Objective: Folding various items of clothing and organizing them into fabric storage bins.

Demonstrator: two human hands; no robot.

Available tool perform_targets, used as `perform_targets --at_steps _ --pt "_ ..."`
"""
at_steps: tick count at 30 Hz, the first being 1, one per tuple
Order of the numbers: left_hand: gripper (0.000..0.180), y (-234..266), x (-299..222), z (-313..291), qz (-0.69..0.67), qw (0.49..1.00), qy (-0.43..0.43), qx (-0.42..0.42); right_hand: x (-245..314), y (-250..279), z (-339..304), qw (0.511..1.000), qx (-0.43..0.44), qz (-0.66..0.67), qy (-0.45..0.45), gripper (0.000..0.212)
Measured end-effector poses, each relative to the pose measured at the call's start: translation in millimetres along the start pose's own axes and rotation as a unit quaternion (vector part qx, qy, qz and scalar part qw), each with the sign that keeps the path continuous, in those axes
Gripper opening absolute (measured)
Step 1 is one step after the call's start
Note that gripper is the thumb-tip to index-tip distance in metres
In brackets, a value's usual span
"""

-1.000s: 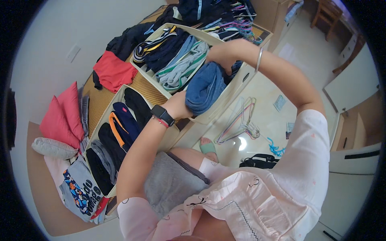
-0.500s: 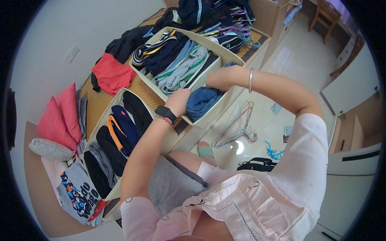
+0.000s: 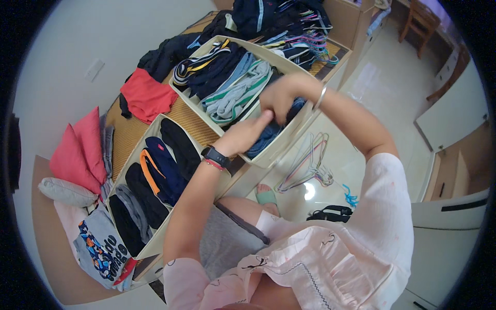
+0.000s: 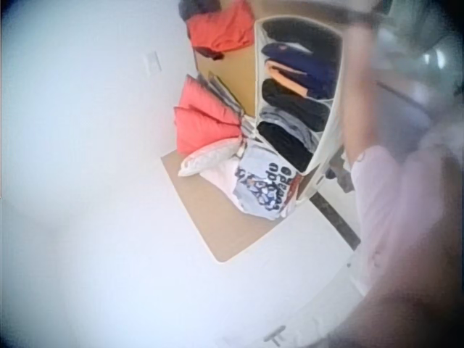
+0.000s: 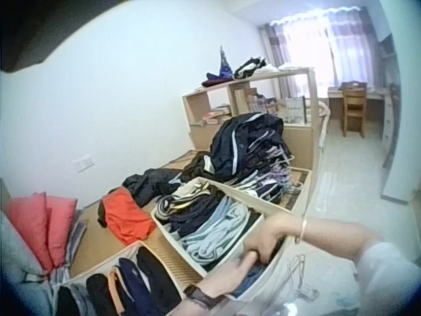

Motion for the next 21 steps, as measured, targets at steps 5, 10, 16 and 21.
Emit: perform_targets --at_steps 5,10,16,21 --pt "0.102 -11 -45 -19 0.132 0.99 0.009 0.04 -41 19 17 0.999 -0.013 0.038 -0.033 0.031" --pt "0.064 -26 -56 -28 0.182 0.981 -0.006 -0.062 -73 -68 67 0.971 0.218 0.076 -0.06 0.049" --pt "0.027 -32 -63 -32 0.264 0.953 -0.081 -0.127 -81 -62 100 0.967 0.231 -0.054 -0.096 0.05" --pt "0.014 -47 -76 -47 0.301 0.936 -0.106 -0.145 -102 -48 113 0.97 0.22 -0.002 -0.105 0.045"
Point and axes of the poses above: each hand's wrist, its own z-axis towards the middle knuckle, its own y-axis out of the back of the hand, x = y × z, the point moved 6 cm from there along z, towards the middle knuckle, and after that the axes turned 8 degrees about z, right-handed, at the moved point
